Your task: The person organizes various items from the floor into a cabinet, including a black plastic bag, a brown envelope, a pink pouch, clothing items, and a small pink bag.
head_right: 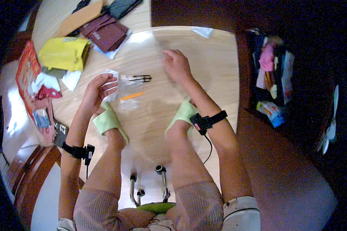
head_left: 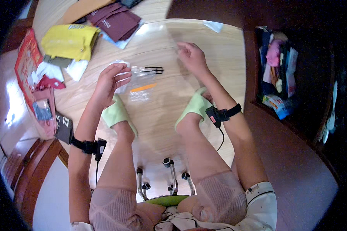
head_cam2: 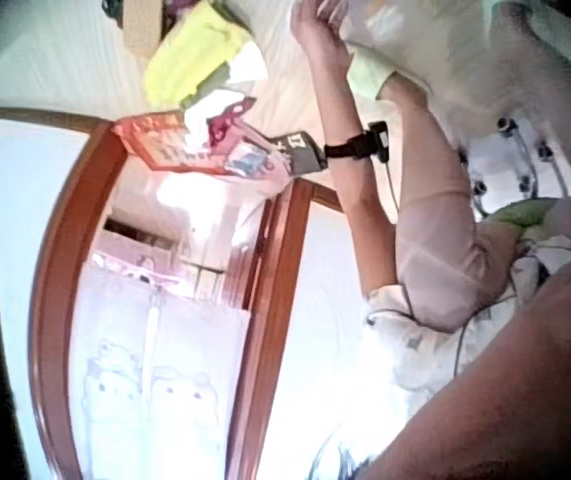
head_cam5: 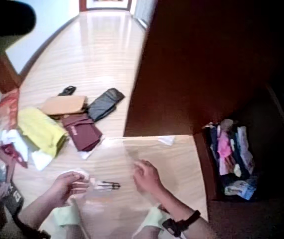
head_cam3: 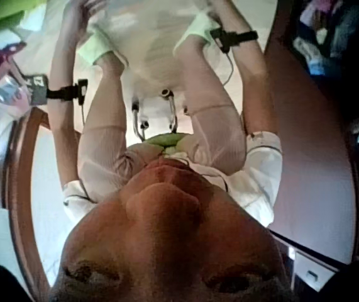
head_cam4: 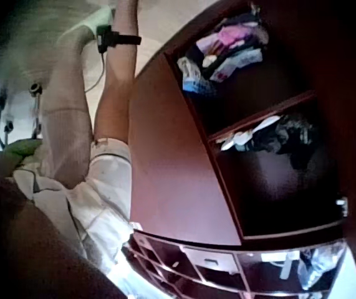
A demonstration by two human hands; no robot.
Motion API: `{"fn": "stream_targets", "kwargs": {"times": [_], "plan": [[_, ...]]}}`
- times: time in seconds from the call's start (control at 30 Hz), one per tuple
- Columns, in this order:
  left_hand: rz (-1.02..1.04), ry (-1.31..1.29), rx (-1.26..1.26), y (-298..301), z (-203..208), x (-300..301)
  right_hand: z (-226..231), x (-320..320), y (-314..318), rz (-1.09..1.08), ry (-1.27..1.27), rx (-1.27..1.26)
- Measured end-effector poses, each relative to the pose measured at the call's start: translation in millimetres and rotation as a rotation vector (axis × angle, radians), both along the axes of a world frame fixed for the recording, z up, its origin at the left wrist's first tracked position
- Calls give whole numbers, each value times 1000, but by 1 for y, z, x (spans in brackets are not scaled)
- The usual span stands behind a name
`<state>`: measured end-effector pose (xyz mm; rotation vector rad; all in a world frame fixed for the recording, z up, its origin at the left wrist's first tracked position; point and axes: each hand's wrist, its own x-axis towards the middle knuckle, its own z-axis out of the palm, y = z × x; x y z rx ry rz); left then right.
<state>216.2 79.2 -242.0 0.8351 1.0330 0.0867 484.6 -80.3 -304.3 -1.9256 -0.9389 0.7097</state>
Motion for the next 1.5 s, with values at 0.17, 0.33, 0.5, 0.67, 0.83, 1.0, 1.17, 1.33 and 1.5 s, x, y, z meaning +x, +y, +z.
{"fn": "stream_targets", "kwargs": {"times": [0.17,0.33,0.5,0.67,0.83,1.0,1.17,1.33,1.5], "plan": [[146,21,-28,22,-15,-23,5,-39,53,267,-169,-1],[247,7,-51,36,-22,-32,-3,-52,129,269,-383,41],[286,2,-72,47,-24,-37,6,-71,192,173,-540,-106],[339,18,-81,61,-24,-36,10,-76,222,145,-490,-509],[465,77,4,87,-33,-40,15,-82,228,154,-562,-558],[776,491,453,135,-57,-42,0,-97,240,371,-627,80],[738,402,190,160,-56,-58,4,-146,263,561,-233,97],[721,51,108,157,-35,-57,22,-139,287,492,-74,-55],[607,-105,98,138,13,-45,58,-118,272,527,695,-129]]}}
